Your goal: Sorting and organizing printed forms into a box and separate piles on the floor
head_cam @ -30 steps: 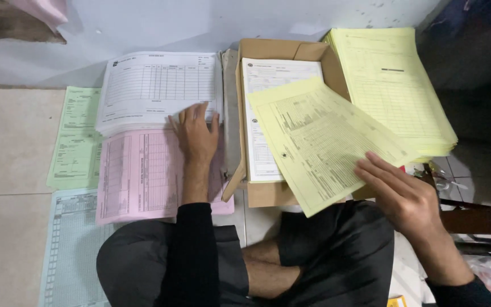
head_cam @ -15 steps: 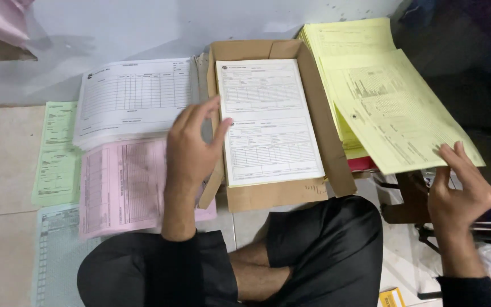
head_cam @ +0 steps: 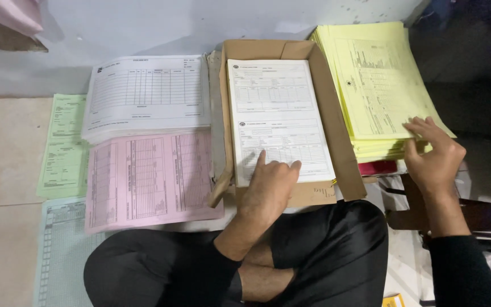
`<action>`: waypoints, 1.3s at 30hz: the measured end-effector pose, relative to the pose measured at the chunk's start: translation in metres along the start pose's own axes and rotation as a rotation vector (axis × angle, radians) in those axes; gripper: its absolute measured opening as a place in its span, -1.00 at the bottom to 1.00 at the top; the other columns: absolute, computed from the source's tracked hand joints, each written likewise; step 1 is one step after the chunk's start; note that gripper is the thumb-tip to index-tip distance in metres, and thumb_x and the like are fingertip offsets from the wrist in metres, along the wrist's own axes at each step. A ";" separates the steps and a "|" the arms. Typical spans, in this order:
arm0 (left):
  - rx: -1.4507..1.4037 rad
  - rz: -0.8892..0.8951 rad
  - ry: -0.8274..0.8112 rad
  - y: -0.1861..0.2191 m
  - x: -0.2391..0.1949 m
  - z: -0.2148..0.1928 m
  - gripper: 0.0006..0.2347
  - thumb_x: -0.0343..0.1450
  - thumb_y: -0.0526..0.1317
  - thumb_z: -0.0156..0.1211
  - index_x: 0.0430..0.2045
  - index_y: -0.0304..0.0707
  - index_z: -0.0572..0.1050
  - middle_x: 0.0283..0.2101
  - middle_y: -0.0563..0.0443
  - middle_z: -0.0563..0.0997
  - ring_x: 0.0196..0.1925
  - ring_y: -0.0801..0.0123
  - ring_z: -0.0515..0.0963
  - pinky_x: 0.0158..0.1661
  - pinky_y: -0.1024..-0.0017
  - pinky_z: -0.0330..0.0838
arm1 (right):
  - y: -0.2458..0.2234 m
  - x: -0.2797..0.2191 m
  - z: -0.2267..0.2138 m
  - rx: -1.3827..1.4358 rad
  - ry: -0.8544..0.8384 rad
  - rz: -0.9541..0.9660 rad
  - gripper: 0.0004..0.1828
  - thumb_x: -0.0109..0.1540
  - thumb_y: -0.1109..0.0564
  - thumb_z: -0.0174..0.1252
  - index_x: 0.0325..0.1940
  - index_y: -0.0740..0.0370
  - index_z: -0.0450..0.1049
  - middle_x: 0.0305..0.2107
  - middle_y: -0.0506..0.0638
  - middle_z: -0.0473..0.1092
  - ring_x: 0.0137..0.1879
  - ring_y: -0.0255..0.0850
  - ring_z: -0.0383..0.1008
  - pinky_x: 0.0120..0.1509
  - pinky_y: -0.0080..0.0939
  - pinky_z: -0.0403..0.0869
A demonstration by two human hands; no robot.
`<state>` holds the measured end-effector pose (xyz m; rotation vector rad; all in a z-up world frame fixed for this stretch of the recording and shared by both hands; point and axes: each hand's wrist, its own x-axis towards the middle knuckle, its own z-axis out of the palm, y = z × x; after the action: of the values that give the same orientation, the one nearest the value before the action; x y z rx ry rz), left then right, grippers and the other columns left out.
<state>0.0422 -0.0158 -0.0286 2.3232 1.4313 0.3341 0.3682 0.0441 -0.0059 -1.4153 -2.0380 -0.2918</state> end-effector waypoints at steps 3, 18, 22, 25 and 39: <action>0.077 0.011 0.034 -0.003 0.006 0.011 -0.66 0.20 -0.51 0.39 -0.16 -0.47 0.54 -0.62 -0.03 0.58 -0.57 0.32 0.60 0.40 -0.21 0.08 | 0.003 -0.012 -0.004 -0.154 -0.045 0.055 -0.47 0.08 0.38 0.20 0.14 0.41 0.69 0.12 0.38 0.56 0.34 0.27 0.45 0.36 0.13 0.46; 0.095 0.004 -0.041 -0.011 0.009 0.002 -0.87 0.27 -0.51 0.31 -0.62 -0.26 0.54 -0.62 -0.01 0.56 -0.48 0.37 0.60 0.46 -0.33 -0.11 | -0.139 -0.040 -0.012 0.096 -0.022 -0.007 -0.69 0.10 0.45 0.28 -0.09 0.33 0.67 0.00 0.14 0.59 0.15 -0.03 0.52 0.30 -0.04 0.41; 0.164 0.062 0.322 -0.010 0.002 0.007 -0.86 0.20 -0.46 0.38 -0.47 -0.26 0.68 -0.54 -0.12 0.69 -0.33 0.14 0.74 0.43 -0.32 -0.11 | -0.132 -0.054 0.009 0.160 0.017 -0.017 -0.72 0.17 0.33 0.36 -0.14 -0.01 0.71 -0.04 -0.05 0.61 0.14 0.00 0.57 0.40 0.00 0.37; 0.114 0.099 0.379 -0.009 0.000 0.004 -0.89 0.19 -0.48 0.37 -0.51 -0.33 0.66 -0.57 -0.17 0.68 -0.38 0.09 0.74 0.44 -0.31 -0.12 | -0.136 -0.054 0.015 0.182 0.004 -0.047 -0.73 0.17 0.28 0.38 -0.13 -0.05 0.69 0.00 -0.06 0.60 0.15 -0.01 0.56 0.38 -0.01 0.34; -0.206 0.170 0.296 -0.022 0.020 0.029 -0.85 0.24 -0.32 0.45 -0.36 -0.15 0.68 -0.54 -0.13 0.68 -0.28 0.09 0.76 0.47 -0.20 -0.11 | -0.145 -0.078 0.035 0.070 -0.162 0.000 -0.80 0.12 0.17 0.42 -0.18 -0.04 0.70 -0.47 -0.13 0.58 -0.17 -0.10 0.63 0.05 -0.07 0.51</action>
<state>0.0443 0.0050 -0.0642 2.2987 1.2559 0.8639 0.2420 -0.0546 -0.0564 -1.4361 -2.1557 -0.1077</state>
